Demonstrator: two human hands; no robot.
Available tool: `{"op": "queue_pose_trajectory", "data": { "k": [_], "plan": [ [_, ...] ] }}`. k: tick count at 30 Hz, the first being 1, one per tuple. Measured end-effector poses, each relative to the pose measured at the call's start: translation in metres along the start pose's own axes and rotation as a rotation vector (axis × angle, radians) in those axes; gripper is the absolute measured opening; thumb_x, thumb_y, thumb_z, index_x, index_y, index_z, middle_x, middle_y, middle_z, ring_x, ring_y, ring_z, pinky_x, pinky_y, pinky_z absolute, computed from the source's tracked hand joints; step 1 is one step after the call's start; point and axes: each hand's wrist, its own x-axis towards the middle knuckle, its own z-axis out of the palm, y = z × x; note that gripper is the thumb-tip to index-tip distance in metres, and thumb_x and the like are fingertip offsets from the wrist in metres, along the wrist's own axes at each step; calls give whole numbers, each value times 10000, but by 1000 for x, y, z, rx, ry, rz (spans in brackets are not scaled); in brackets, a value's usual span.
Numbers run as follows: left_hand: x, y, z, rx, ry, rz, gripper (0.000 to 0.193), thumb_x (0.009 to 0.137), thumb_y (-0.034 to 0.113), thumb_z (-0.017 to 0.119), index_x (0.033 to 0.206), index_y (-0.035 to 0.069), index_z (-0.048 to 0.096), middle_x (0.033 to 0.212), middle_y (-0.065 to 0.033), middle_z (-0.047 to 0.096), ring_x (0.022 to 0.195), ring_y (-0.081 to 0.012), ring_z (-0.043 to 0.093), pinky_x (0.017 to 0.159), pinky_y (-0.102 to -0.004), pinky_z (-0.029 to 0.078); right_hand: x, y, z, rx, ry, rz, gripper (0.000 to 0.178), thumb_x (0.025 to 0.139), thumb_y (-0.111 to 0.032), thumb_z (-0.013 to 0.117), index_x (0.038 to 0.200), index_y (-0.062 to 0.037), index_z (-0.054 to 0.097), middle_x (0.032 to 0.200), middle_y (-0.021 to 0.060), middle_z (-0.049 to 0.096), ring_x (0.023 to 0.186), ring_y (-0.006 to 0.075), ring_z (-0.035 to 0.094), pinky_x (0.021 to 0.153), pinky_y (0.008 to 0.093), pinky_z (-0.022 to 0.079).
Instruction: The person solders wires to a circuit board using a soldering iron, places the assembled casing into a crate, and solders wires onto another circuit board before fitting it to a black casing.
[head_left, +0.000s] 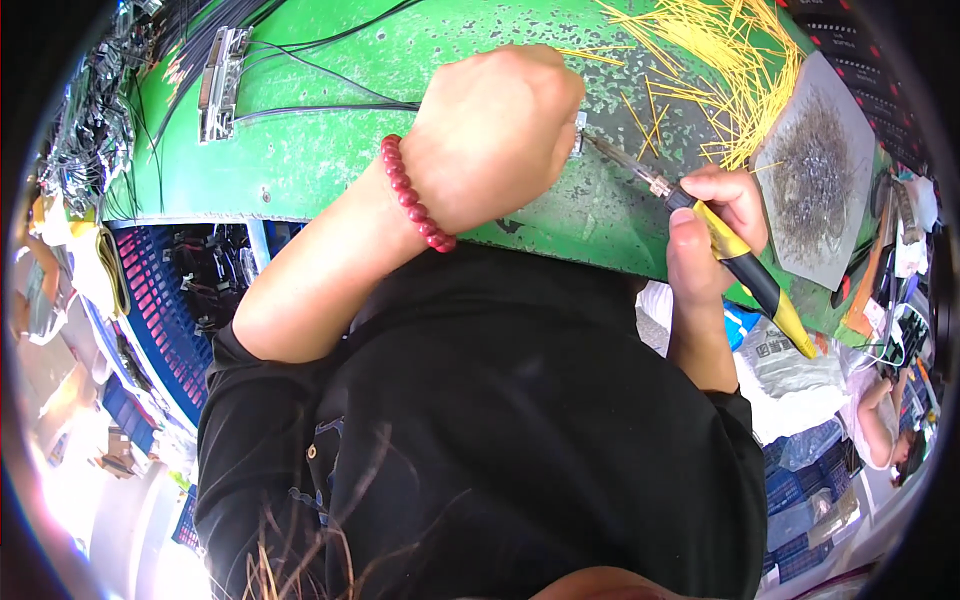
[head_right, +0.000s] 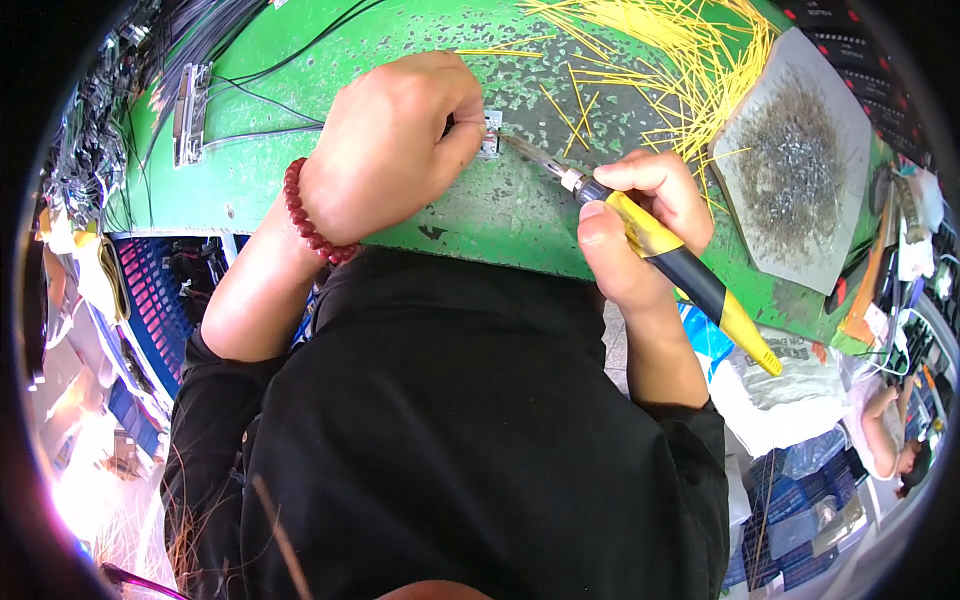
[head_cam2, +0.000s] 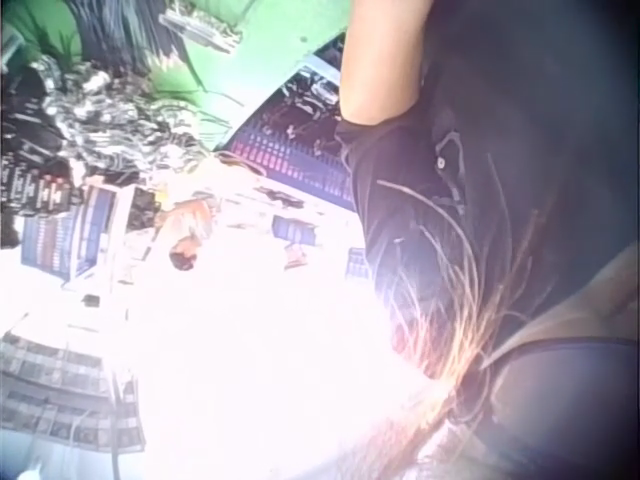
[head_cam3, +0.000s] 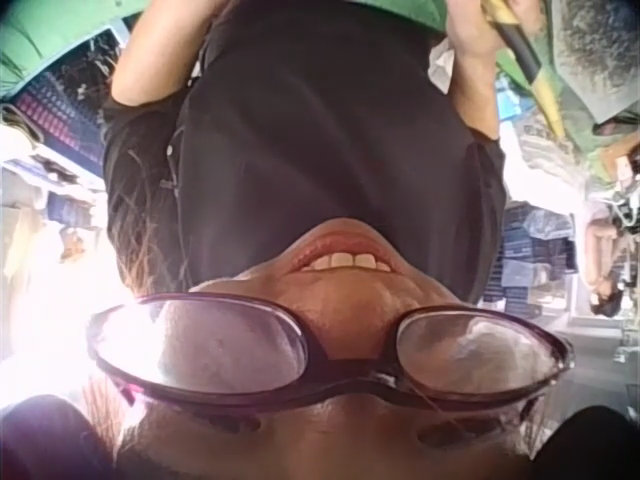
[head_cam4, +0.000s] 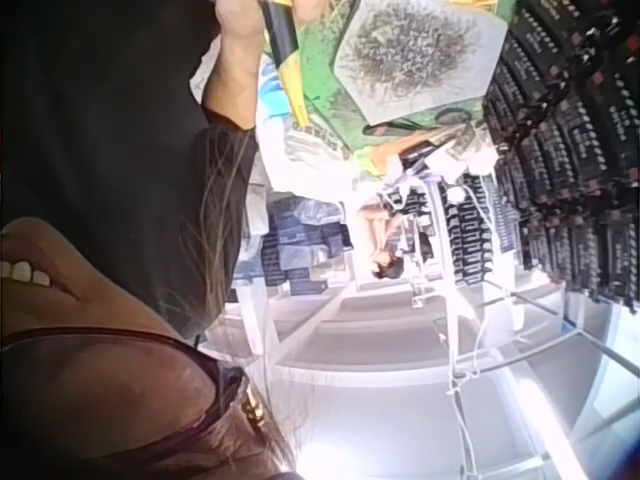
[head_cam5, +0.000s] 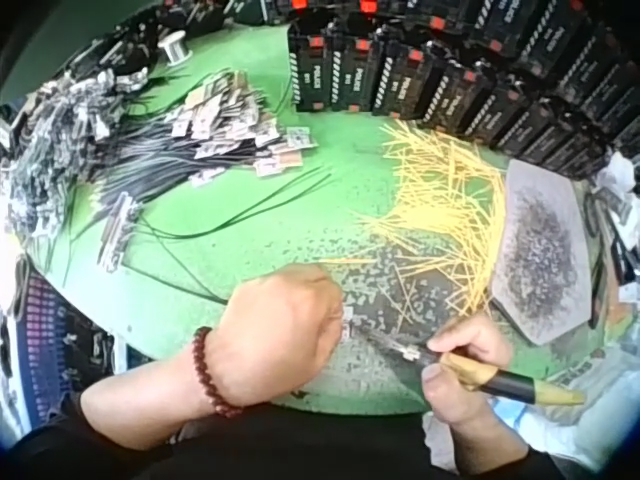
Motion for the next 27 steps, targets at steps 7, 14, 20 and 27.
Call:
{"op": "queue_pose_trajectory", "data": {
  "k": [7, 14, 20, 27],
  "plan": [
    [1, 1, 0, -10, 8, 2, 46, 747, 49, 618, 730, 15, 592, 770, -118, 605, 728, -333, 601, 628, -404, 490, -1, 1, 0, 35, 51, -36, 265, 786, -169, 719, 903, 7, 559, 771, 23, 510, 635, 69, 423, 562, 228, 326],
    [2, 2, 0, -2, 8, 12, 53, 754, 54, 614, 729, 13, 592, 769, -122, 605, 726, -337, 598, 633, -407, 487, 0, 3, -1, 68, 44, -38, 260, 785, -162, 716, 902, 6, 556, 753, 17, 501, 628, 66, 417, 555, 226, 316],
    [5, 3, -5, 24, -46, 27, 57, 766, 64, 607, 739, 17, 591, 780, -124, 603, 750, -348, 596, 640, -418, 484, 0, 2, -2, 45, 37, -27, 258, 785, -166, 719, 903, 1, 560, 755, 15, 509, 636, 63, 431, 564, 220, 327],
    [7, 3, -7, 92, -101, 24, 58, 774, 85, 597, 751, 33, 591, 802, -117, 601, 780, -346, 600, 652, -431, 485, -1, 1, -3, 2, 0, 1, 259, 786, -173, 725, 908, -6, 569, 758, 10, 518, 635, 60, 436, 564, 220, 336]
  ]
}}
